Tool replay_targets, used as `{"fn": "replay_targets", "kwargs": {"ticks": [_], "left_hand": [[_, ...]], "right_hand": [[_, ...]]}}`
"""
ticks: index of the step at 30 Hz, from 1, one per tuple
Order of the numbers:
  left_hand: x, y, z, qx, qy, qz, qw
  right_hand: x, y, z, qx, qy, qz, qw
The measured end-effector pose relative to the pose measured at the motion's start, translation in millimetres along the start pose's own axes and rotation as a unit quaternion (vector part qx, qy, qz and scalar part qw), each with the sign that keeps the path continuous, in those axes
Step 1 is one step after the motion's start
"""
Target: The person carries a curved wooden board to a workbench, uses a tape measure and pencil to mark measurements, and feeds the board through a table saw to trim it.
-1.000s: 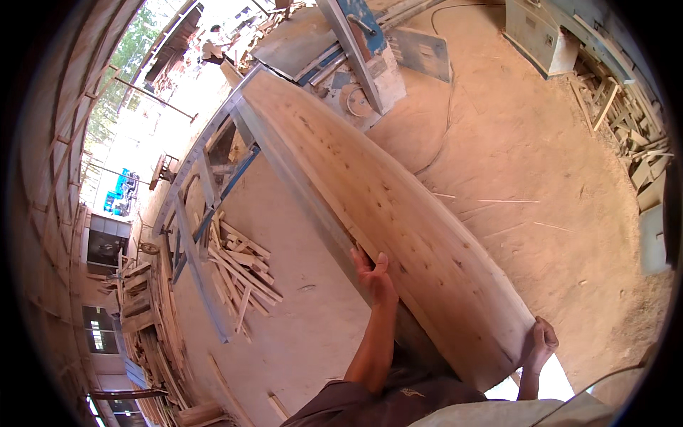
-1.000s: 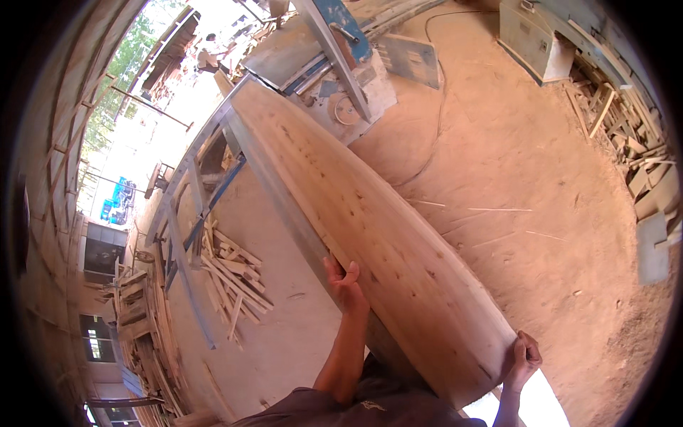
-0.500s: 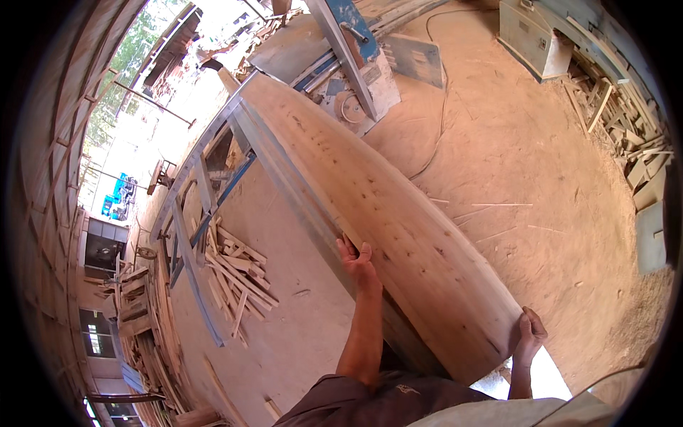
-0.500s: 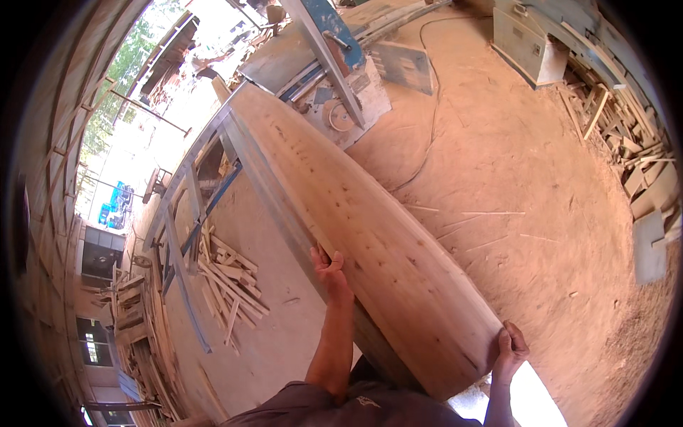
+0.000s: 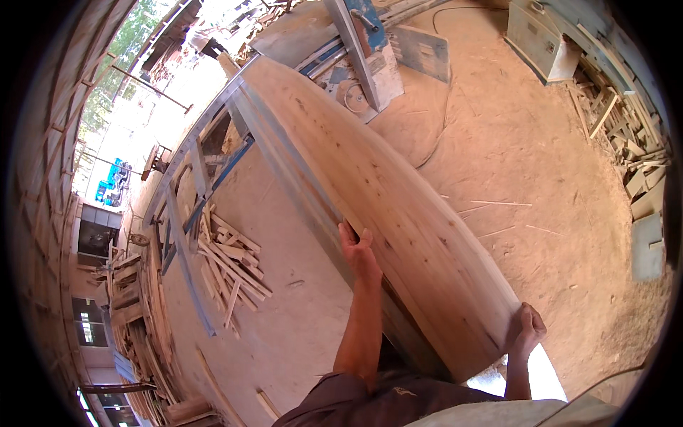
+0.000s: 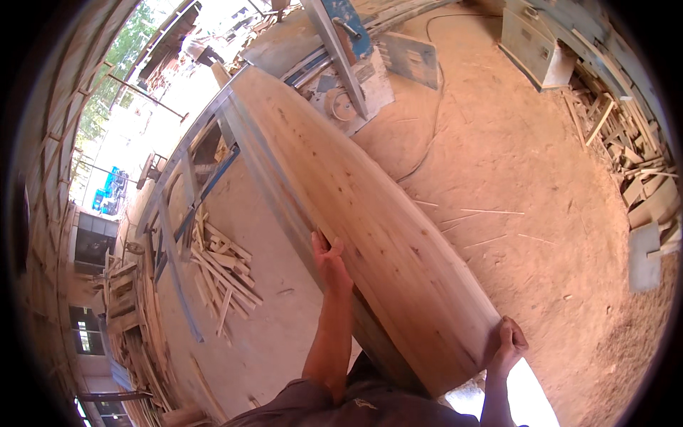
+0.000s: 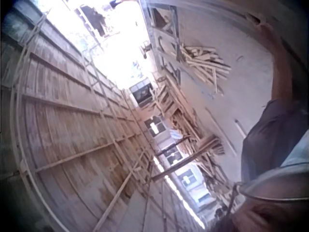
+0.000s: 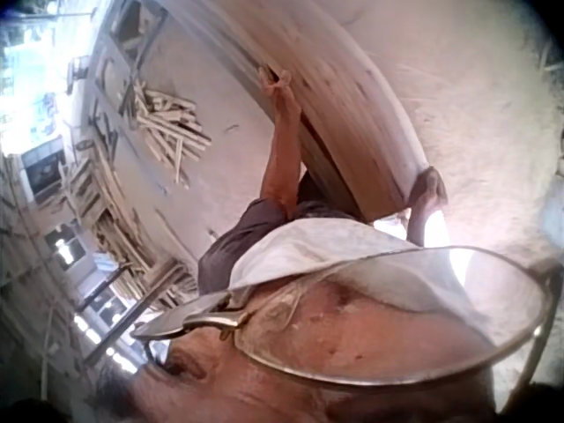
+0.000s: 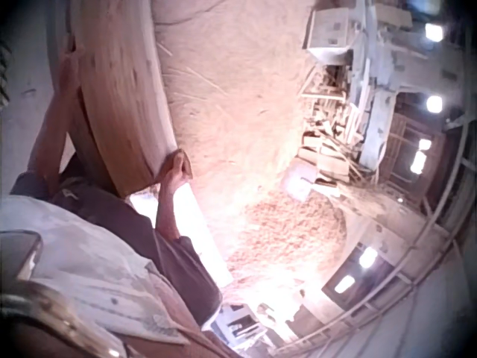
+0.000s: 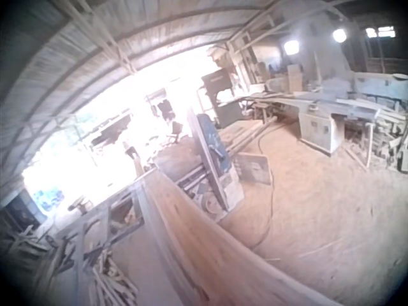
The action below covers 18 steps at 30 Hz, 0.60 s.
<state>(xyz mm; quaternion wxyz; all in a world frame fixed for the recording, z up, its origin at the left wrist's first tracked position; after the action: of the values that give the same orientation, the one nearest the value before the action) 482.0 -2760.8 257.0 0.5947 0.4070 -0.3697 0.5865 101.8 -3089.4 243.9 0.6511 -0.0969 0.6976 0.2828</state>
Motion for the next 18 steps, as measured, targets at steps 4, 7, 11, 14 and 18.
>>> {"fn": "replay_targets", "kwargs": {"ticks": [4, 7, 11, 14, 18], "left_hand": [[0.7, -32.1, -11.5, -0.025, -0.041, 0.014, 0.999], [1.4, -49.9, -17.1, -0.052, -0.05, 0.011, 0.997], [-0.3, -45.3, -18.0, -0.006, -0.129, -0.026, 0.991], [-9.1, -20.0, -25.9, -0.018, -0.216, 0.01, 0.976], [-16.5, 8.9, -12.2, 0.006, -0.155, 0.003, 0.988]], "right_hand": [[18.3, -15.5, 16.8, -0.014, 0.037, -0.041, 0.998], [-3.9, -23.6, 42.8, -0.066, 0.135, -0.055, 0.987], [-6.1, -47.7, 54.0, -0.184, 0.166, 0.04, 0.968], [18.3, -57.3, 53.5, -0.185, 0.101, 0.015, 0.977], [24.9, -58.7, 55.1, -0.166, 0.037, 0.023, 0.985]]}}
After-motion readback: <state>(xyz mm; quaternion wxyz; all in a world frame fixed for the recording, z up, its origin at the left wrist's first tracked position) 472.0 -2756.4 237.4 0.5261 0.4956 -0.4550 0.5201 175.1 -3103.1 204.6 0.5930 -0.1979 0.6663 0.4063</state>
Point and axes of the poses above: each hand's wrist, its own y-axis away from the middle knuckle, its own z-axis out of the palm, x = y × z, the point moved 9 cm from there along -y, towards the middle knuckle, and after that the axes turned 7 degrees about -x, right-handed, at the moved point
